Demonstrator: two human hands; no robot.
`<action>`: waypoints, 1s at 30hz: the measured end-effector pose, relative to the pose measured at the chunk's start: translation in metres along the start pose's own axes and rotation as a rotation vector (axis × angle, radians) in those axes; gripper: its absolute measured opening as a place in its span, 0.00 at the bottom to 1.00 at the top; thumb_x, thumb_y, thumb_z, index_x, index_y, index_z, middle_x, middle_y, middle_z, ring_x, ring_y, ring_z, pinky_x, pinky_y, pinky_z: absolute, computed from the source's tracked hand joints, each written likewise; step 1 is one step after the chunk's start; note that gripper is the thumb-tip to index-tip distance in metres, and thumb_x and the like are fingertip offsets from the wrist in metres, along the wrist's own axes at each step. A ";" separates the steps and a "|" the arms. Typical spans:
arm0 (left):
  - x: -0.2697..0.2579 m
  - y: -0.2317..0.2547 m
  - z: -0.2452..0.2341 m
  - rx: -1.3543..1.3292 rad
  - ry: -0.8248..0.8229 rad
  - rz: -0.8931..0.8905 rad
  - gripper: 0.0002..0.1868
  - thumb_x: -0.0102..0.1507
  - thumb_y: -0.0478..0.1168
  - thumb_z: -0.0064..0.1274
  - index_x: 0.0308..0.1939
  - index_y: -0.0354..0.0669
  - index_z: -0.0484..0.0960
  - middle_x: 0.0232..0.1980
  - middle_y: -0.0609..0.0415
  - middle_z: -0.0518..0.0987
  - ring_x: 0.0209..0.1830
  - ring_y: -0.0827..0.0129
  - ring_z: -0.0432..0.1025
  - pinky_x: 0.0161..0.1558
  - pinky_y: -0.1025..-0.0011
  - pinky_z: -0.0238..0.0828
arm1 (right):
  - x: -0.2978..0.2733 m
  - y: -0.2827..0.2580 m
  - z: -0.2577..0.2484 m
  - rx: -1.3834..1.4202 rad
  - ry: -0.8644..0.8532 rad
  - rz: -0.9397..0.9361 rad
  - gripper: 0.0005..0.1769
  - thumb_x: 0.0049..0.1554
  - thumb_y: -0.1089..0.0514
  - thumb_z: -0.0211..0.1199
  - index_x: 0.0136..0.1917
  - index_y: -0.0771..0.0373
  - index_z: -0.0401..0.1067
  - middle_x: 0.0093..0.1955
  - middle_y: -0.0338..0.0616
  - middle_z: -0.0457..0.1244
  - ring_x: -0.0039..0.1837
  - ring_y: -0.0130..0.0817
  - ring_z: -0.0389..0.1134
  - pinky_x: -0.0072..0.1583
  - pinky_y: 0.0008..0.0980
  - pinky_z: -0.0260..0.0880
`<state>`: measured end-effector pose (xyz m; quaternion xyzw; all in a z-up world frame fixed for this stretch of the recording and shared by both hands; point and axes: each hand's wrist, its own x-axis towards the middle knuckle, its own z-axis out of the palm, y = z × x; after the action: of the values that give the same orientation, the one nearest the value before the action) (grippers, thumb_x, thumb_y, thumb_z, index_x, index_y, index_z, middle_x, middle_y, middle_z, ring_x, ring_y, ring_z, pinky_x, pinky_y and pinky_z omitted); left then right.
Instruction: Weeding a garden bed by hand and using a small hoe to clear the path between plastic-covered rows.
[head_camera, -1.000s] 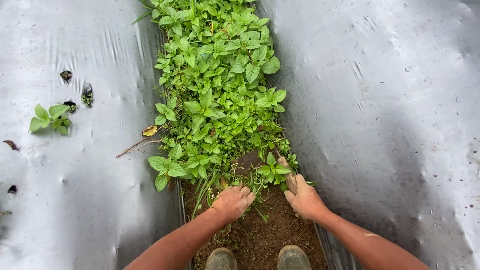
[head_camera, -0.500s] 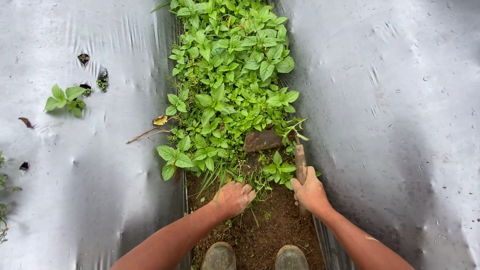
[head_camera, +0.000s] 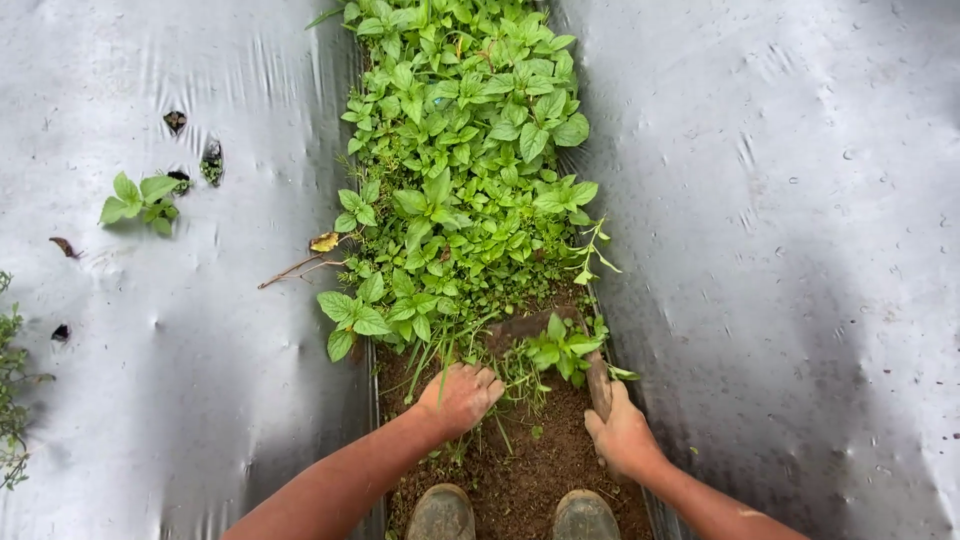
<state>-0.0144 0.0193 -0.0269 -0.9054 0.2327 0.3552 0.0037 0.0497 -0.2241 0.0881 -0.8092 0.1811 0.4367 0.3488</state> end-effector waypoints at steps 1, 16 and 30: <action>-0.012 0.002 -0.013 -0.020 -0.044 0.010 0.18 0.70 0.30 0.42 0.64 0.46 0.68 0.56 0.47 0.72 0.56 0.59 0.68 0.60 0.57 0.69 | 0.003 0.013 0.000 -0.037 -0.016 -0.002 0.16 0.66 0.60 0.52 0.65 0.57 0.54 0.39 0.50 0.62 0.31 0.36 0.63 0.33 0.34 0.69; -0.038 0.027 -0.081 -0.174 0.044 -0.076 0.41 0.65 0.23 0.38 0.78 0.59 0.45 0.75 0.42 0.52 0.47 0.63 0.69 0.48 0.62 0.71 | 0.019 0.104 0.023 -0.193 0.052 -0.061 0.16 0.58 0.46 0.59 0.48 0.54 0.57 0.41 0.45 0.63 0.44 0.41 0.63 0.49 0.43 0.63; 0.002 0.053 -0.053 0.047 0.003 0.104 0.25 0.71 0.32 0.39 0.71 0.56 0.70 0.80 0.50 0.60 0.42 0.68 0.73 0.44 0.66 0.69 | 0.011 0.038 -0.013 -0.024 0.119 -0.166 0.16 0.59 0.53 0.59 0.57 0.60 0.62 0.29 0.55 0.69 0.29 0.42 0.73 0.35 0.38 0.74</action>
<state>-0.0016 -0.0380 0.0194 -0.8921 0.2878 0.3481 0.0063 0.0410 -0.2598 0.0682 -0.8501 0.1285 0.3595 0.3627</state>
